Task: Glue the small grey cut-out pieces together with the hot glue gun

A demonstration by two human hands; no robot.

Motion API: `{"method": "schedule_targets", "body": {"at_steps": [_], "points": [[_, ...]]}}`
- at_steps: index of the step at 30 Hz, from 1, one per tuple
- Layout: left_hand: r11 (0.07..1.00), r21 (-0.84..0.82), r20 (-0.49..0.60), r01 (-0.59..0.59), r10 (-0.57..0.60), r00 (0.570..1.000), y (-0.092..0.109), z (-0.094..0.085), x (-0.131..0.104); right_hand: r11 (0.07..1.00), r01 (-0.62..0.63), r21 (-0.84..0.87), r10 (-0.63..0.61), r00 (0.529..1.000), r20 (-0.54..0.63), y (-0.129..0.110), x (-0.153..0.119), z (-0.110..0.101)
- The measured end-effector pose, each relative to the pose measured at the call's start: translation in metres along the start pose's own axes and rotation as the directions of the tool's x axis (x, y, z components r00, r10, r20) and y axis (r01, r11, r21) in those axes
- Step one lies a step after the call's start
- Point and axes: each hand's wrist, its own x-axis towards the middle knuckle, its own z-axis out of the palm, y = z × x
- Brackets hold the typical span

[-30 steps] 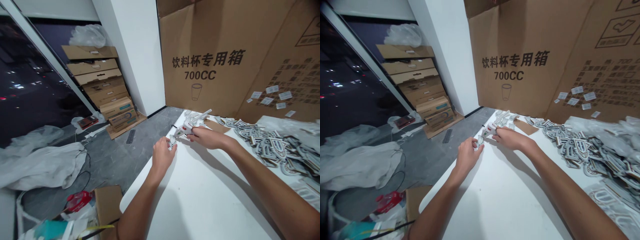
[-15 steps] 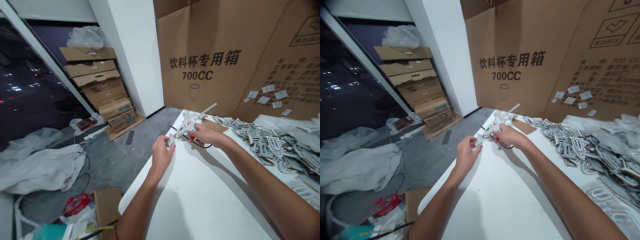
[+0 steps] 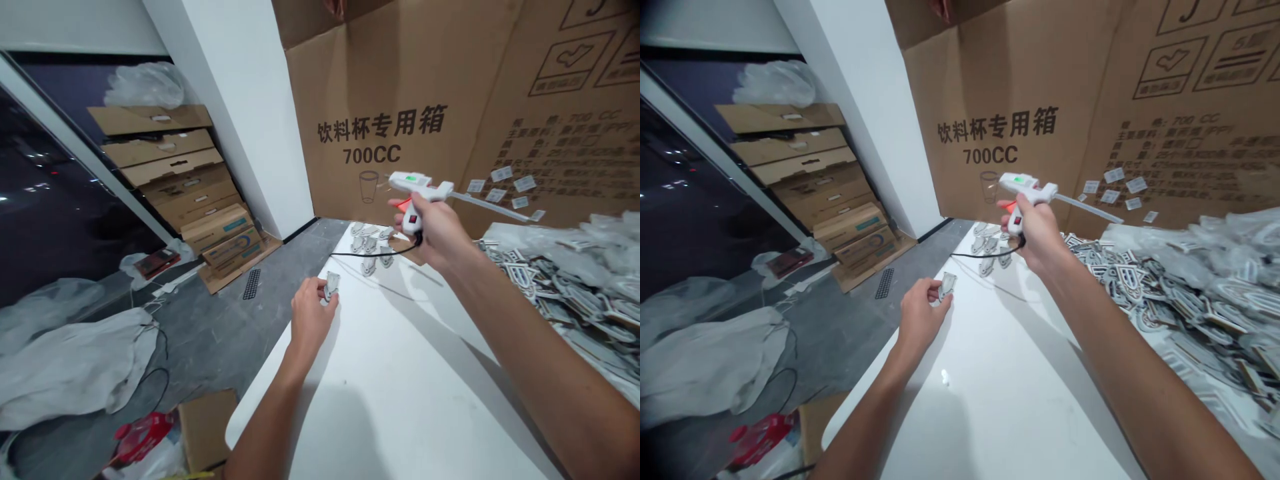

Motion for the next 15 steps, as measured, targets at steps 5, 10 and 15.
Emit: {"method": "schedule_targets", "body": {"at_steps": [5,10,15], "points": [[0.998,0.053,0.003,-0.044,0.044,0.999,0.001,0.001,-0.004,0.963,0.125,0.239,-0.123,0.992,-0.024,-0.028,-0.002,-0.008],[0.989,0.142,0.057,-0.039,0.031,0.998,0.016,0.01,0.008,0.899,0.11,0.424,-0.131,0.991,0.021,-0.034,-0.013,0.005],[0.988,0.15,0.122,-0.032,0.014,0.992,0.039,0.03,0.04,0.889,0.012,0.458,-0.058,0.995,0.086,-0.029,-0.03,0.033]]}}
